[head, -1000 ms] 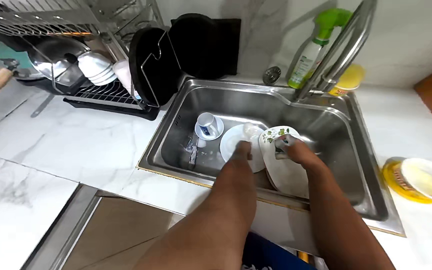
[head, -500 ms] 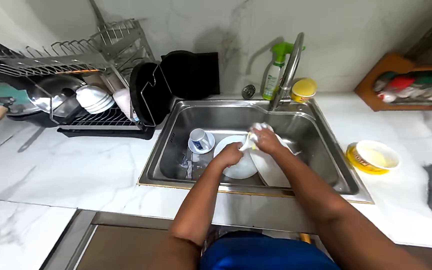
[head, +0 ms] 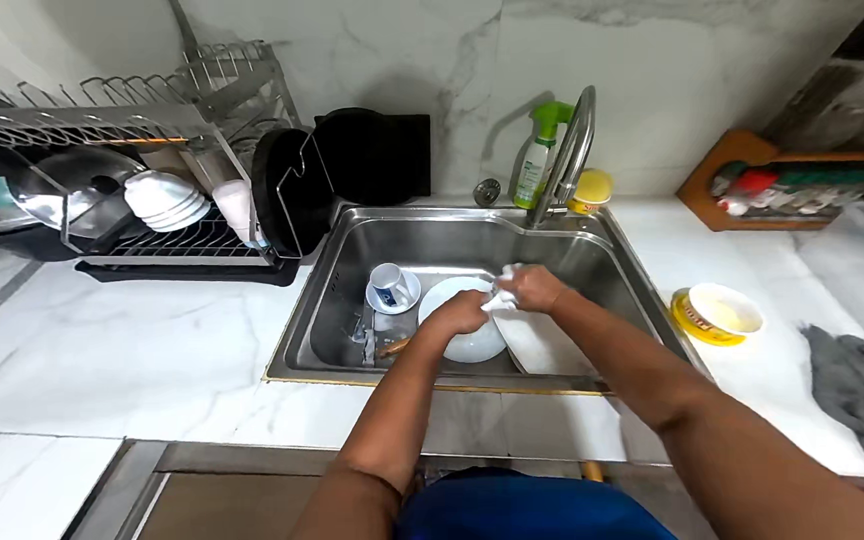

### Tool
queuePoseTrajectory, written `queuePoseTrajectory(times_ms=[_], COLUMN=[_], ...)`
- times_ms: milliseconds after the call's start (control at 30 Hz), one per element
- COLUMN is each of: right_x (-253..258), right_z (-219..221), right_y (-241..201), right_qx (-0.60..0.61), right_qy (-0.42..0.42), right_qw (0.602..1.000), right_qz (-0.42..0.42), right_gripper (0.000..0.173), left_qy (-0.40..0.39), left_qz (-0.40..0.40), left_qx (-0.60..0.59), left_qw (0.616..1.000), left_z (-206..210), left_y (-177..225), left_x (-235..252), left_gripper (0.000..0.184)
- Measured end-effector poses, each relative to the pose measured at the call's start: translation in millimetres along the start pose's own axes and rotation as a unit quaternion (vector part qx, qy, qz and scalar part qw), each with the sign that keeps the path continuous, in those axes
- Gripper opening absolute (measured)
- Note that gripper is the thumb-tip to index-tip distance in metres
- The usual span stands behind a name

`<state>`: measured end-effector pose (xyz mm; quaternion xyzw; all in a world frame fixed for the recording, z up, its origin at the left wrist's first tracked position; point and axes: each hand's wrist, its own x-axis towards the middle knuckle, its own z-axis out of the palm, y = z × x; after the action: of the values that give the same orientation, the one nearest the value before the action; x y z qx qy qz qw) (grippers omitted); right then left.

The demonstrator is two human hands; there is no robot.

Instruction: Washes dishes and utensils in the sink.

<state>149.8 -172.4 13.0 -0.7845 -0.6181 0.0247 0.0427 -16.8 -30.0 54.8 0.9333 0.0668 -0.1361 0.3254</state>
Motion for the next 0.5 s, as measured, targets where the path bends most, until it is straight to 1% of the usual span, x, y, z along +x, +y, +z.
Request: queuePoseTrajectory(times_ms=[33,67,100,133,167,200,233,267,300,333,367,400,433,467,500], right_x=[2,4,8,13,16,17,14,9,5,1,-1,-4,-6,-6,-4], right_z=[-4,-7,-8,-6,-6,-7,-7,-5,-4,-2,-4,-11,-16,-19,-19], right_y=[-3,-10,-18,-27,-36,-45,-50,-49,-40,-29,-19,-11,-5,-5,-11], right_qx=[0.026,0.067,0.118,0.161,0.181,0.170,0.132,0.079,0.026,-0.013,-0.027,-0.020,-0.004,0.023,0.068], right_qy=[0.005,0.032,0.072,0.118,0.151,0.172,0.179,0.177,0.155,0.113,0.067,0.037,0.048,0.087,0.129], right_qw=[0.997,0.986,0.961,0.929,0.902,0.901,0.927,0.960,0.983,0.994,0.996,0.998,0.999,0.993,0.975], right_qz=[0.068,0.150,0.237,0.313,0.361,0.359,0.301,0.202,0.092,-0.001,-0.050,-0.042,0.007,0.078,0.169], right_gripper=[0.036,0.037,0.039,0.041,0.041,0.040,0.038,0.034,0.030,0.030,0.032,0.035,0.034,0.035,0.038], left_qy=[0.014,0.027,0.036,0.038,0.041,0.046,0.052,0.053,0.049,0.042,0.039,0.048,0.065,0.081,0.095], left_qz=[0.005,0.005,0.003,-0.001,-0.004,-0.006,-0.007,-0.002,0.005,0.013,0.016,0.015,0.010,0.001,-0.008], left_qx=[0.003,0.006,0.008,0.005,-0.004,-0.021,-0.038,-0.043,-0.038,-0.024,-0.009,0.000,0.002,-0.001,-0.004], left_qw=[1.000,1.000,0.999,0.999,0.999,0.999,0.998,0.998,0.998,0.999,0.999,0.999,0.998,0.997,0.995], left_z=[0,0,1,3,5,5,3,-1,-3,-1,2,4,6,8,9], left_y=[1,0,-1,-2,-3,-4,-7,-11,-14,-15,-12,-6,1,7,10], left_x=[3,5,7,7,6,2,-1,-4,-5,-4,-4,-3,-1,1,2], left_gripper=[0.030,0.030,0.030,0.031,0.031,0.031,0.031,0.030,0.030,0.029,0.029,0.031,0.033,0.036,0.038])
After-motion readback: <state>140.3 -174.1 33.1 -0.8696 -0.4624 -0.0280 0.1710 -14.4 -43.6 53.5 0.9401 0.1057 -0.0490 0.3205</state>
